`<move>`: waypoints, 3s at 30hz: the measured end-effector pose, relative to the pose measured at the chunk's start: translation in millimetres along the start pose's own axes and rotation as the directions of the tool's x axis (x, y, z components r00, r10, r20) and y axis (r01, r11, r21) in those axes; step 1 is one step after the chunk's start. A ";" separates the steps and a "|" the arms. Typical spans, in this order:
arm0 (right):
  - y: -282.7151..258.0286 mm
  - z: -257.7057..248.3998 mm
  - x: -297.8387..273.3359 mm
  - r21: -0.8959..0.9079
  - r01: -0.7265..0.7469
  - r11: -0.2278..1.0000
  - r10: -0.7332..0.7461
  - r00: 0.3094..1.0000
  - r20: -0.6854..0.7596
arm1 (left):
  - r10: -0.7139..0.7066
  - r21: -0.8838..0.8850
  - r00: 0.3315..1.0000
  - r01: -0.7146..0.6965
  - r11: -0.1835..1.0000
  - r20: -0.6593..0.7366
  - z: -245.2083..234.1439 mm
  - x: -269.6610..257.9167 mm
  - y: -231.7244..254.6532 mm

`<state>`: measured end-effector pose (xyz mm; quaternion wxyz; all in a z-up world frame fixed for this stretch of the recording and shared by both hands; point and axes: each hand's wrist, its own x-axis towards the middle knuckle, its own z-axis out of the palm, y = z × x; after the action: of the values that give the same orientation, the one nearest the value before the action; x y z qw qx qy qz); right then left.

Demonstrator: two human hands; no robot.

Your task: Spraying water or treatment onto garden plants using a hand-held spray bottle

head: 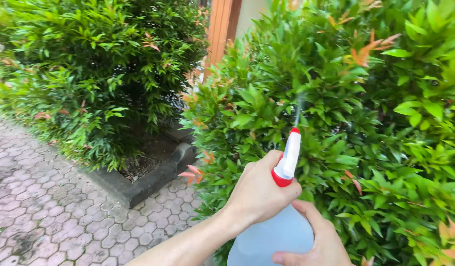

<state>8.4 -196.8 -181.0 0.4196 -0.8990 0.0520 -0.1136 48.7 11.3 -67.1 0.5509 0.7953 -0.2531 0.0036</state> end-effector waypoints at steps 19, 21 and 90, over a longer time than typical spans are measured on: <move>-69.1 170.0 0.2 -0.099 -0.139 0.985 0.142 0.990 0.018 | 0.075 0.117 0.994 -0.083 0.990 0.077 -157.8 -57.9 -79.6; -79.8 190.5 3.2 -0.005 -0.125 0.992 0.125 0.988 0.087 | 0.022 0.092 0.998 -0.028 0.995 0.065 -175.7 -64.9 -92.7; -409.9 643.8 256.4 -0.062 -0.079 0.995 0.099 0.881 0.463 | -0.174 0.197 0.857 0.301 0.933 -0.484 -629.1 -20.9 -347.6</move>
<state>415.7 496.3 -226.1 0.4059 -0.9052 -0.0068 0.1256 343.6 664.1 -129.7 0.4796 0.8633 -0.0119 0.1567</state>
